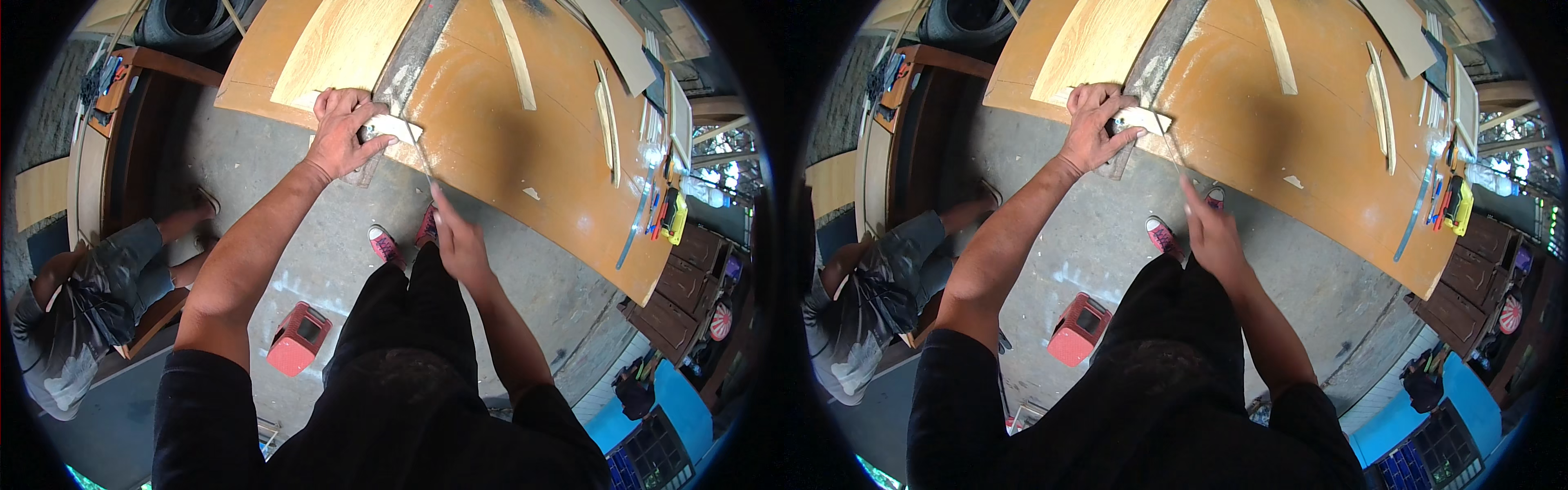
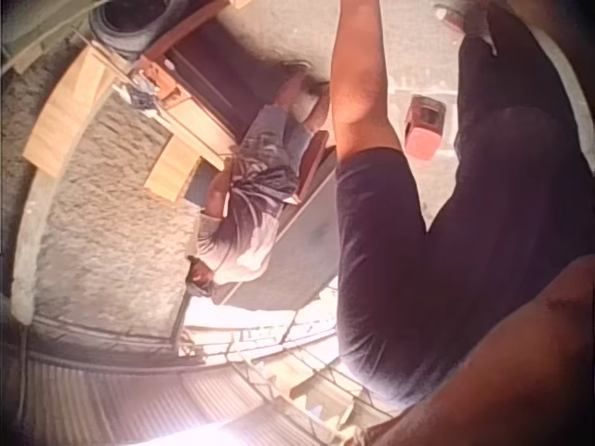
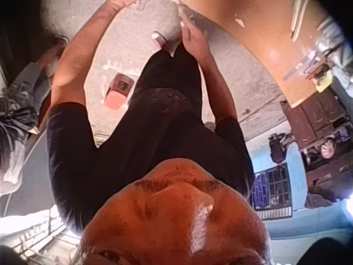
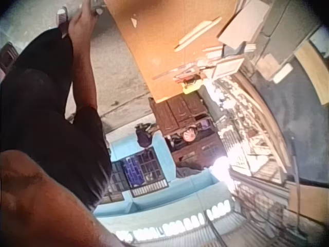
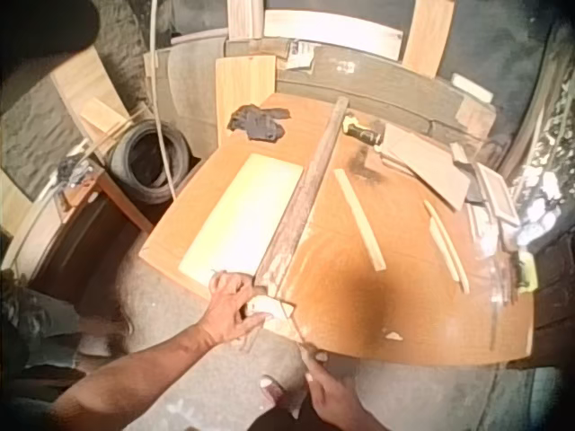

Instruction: Using a hand saw to cut a small segment of wood on a workbench.

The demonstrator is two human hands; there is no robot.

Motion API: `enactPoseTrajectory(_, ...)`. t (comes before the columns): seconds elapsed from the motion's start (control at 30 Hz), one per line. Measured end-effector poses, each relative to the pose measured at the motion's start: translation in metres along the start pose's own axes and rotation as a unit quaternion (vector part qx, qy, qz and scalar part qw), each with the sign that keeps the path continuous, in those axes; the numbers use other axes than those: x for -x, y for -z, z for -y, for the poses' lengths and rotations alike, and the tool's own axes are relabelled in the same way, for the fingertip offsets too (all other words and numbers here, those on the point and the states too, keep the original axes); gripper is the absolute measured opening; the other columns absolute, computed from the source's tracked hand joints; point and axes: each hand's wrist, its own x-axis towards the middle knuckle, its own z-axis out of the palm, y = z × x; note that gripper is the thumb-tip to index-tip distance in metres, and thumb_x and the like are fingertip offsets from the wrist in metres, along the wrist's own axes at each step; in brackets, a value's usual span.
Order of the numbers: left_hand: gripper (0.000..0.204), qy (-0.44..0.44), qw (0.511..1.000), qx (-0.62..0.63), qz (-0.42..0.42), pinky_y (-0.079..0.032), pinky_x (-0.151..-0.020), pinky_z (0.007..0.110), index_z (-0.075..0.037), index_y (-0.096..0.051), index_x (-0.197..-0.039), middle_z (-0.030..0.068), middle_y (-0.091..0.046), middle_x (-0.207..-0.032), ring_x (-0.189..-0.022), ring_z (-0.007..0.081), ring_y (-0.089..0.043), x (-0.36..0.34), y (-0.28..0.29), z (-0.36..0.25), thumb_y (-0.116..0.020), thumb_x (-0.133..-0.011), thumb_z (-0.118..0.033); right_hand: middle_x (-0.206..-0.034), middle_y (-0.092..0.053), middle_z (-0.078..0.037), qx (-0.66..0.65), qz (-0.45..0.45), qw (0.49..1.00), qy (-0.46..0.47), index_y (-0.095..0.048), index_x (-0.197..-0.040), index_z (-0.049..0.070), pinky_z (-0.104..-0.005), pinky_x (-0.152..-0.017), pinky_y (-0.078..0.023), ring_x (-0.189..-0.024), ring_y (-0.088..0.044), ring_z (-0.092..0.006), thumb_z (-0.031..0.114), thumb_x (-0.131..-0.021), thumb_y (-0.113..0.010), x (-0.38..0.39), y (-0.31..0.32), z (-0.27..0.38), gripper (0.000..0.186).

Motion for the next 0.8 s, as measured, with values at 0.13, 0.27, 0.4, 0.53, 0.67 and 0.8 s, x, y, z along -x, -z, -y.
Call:
enactPoseTrajectory(0.13,0.048,-0.019,1.0,-0.012,-0.013,-0.024,-0.105,0.043,-0.016,-0.068,-0.111,0.005,-0.052,-0.107,-0.111,0.0245,-0.048,0.005,0.005,0.004,-0.079,-0.075,-0.044,-0.109,-0.068,-0.024,0.038,0.026,0.998,-0.043,-0.05,-0.143,0.007,-0.0394,-0.081,-0.055,-0.097,-0.069,-0.0394,0.01,-0.1,-0.05,-0.013,-0.004,0.017,0.043)
enactPoseTrajectory(0.27,0.047,-0.019,1.0,-0.018,-0.012,-0.024,-0.104,0.043,-0.016,-0.068,-0.111,0.0051,-0.052,-0.106,-0.11,0.0251,-0.047,0.008,0.005,0.007,-0.08,-0.075,-0.043,-0.113,-0.065,-0.026,-0.021,-0.019,1.0,-0.004,-0.049,-0.143,0.008,-0.0399,-0.083,-0.054,-0.099,-0.068,-0.0395,0.011,-0.1,-0.049,0.059,-0.006,0.0,0.043)
enactPoseTrajectory(0.4,0.045,0.0,1.0,0.008,0.005,-0.018,-0.109,0.047,-0.017,-0.069,-0.112,0.0063,-0.05,-0.108,-0.115,0.0256,-0.046,0.008,0.006,0.004,-0.078,-0.077,-0.044,-0.112,-0.065,-0.027,-0.004,-0.032,0.999,-0.019,-0.05,-0.143,0.008,-0.0411,-0.083,-0.054,-0.099,-0.067,-0.0409,0.009,-0.099,-0.052,0.055,-0.003,0.005,0.044)
enactPoseTrajectory(0.53,0.047,-0.019,1.0,-0.008,-0.012,-0.021,-0.107,0.045,-0.016,-0.068,-0.112,0.006,-0.051,-0.106,-0.112,0.0254,-0.047,0.002,0.001,0.005,-0.079,-0.076,-0.044,-0.102,-0.067,-0.028,0.005,0.02,0.998,-0.062,-0.05,-0.142,0.009,-0.0429,-0.079,-0.055,-0.093,-0.065,-0.045,0.01,-0.099,-0.052,-0.015,-0.005,0.022,0.044)
enactPoseTrajectory(0.67,0.048,-0.02,0.999,-0.022,-0.013,-0.025,-0.104,0.043,-0.015,-0.068,-0.112,0.0058,-0.051,-0.105,-0.109,0.0251,-0.047,0.005,0.005,0.006,-0.079,-0.075,-0.044,-0.102,-0.067,-0.027,0.011,0.014,0.998,-0.063,-0.05,-0.142,0.009,-0.043,-0.08,-0.055,-0.094,-0.065,-0.045,0.011,-0.099,-0.051,0.024,-0.006,0.012,0.043)
enactPoseTrajectory(0.8,0.048,-0.025,0.999,-0.019,-0.016,-0.025,-0.104,0.043,-0.015,-0.068,-0.112,0.0057,-0.051,-0.105,-0.109,0.0251,-0.047,0.006,0.004,0.008,-0.079,-0.075,-0.044,-0.099,-0.067,-0.027,0.019,-0.032,0.999,-0.011,-0.05,-0.143,0.009,-0.0432,-0.077,-0.054,-0.089,-0.064,-0.0455,0.01,-0.099,-0.052,0.075,-0.009,-0.004,0.044)
